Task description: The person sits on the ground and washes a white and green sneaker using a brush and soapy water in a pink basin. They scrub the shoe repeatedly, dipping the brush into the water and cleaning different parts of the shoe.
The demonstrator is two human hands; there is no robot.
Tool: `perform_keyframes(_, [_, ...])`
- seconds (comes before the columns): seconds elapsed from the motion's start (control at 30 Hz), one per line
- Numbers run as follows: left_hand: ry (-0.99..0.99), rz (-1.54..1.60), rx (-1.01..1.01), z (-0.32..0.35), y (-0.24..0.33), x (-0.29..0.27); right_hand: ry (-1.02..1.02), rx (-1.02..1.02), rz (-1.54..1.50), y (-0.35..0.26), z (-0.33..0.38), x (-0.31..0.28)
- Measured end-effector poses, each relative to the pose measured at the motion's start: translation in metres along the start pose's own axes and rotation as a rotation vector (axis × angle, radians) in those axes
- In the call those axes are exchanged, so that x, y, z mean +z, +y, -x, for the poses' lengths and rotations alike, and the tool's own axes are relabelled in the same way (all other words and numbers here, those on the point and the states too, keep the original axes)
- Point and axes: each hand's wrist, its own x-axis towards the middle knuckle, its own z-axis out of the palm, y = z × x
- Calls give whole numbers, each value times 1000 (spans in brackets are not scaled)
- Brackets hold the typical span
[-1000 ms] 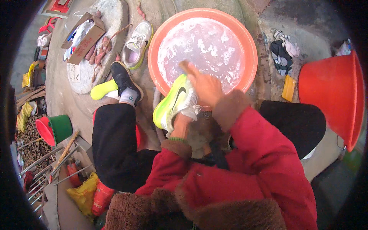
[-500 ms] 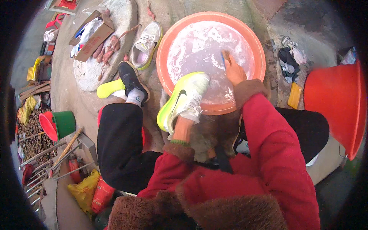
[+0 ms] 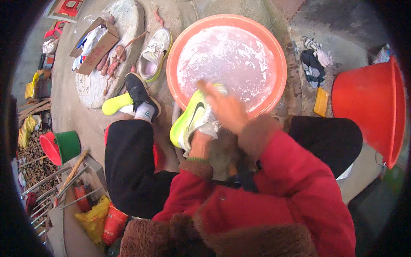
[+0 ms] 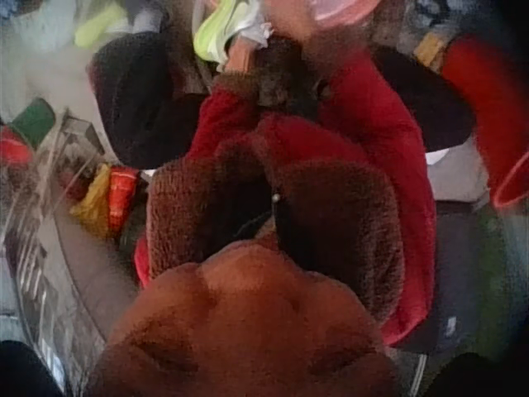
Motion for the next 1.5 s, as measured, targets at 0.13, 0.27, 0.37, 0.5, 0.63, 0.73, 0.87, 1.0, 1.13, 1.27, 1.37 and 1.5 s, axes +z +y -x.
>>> perform_keyframes(0.13, [3, -302, 23, 6, 17, 4, 2, 24, -47, -8, 9, -4])
perform_keyframes(0.27, [-41, -1080, 68, 14, 63, 14, -20, -10, -2, -12, 10, -4])
perform_keyframes(0.37, [-146, -1585, 5, 22, 105, 27, -85, -63, 62, -6, 9, 2])
perform_keyframes(0.5, [-200, -1780, 17, 24, 131, 29, 0, 59, -40, 28, -28, 9])
perform_keyframes(0.63, [39, -1306, 199, 23, 107, -2, 220, 63, -191, 57, -62, 18])
perform_keyframes(0.73, [159, -1066, 200, 21, 78, -27, 156, 144, -609, 58, -62, 28])
perform_keyframes(0.87, [238, -587, 138, 18, 63, -29, -50, 314, -1020, 47, -36, 39])
perform_keyframes(1.0, [256, -61, 106, 26, 77, -8, -28, 410, -1164, 45, -27, 46])
perform_keyframes(1.13, [245, 385, 67, 43, 86, 7, 47, 267, -1132, 44, -39, 51])
perform_keyframes(1.27, [273, 389, 40, 56, 81, 1, 257, 103, -851, 29, -43, 40])
perform_keyframes(1.37, [191, 902, 26, 64, 83, -6, 347, -73, -786, 11, -31, 13])
perform_keyframes(1.5, [74, 1069, 114, 69, 106, 1, 115, -84, -1065, -4, -2, -32])
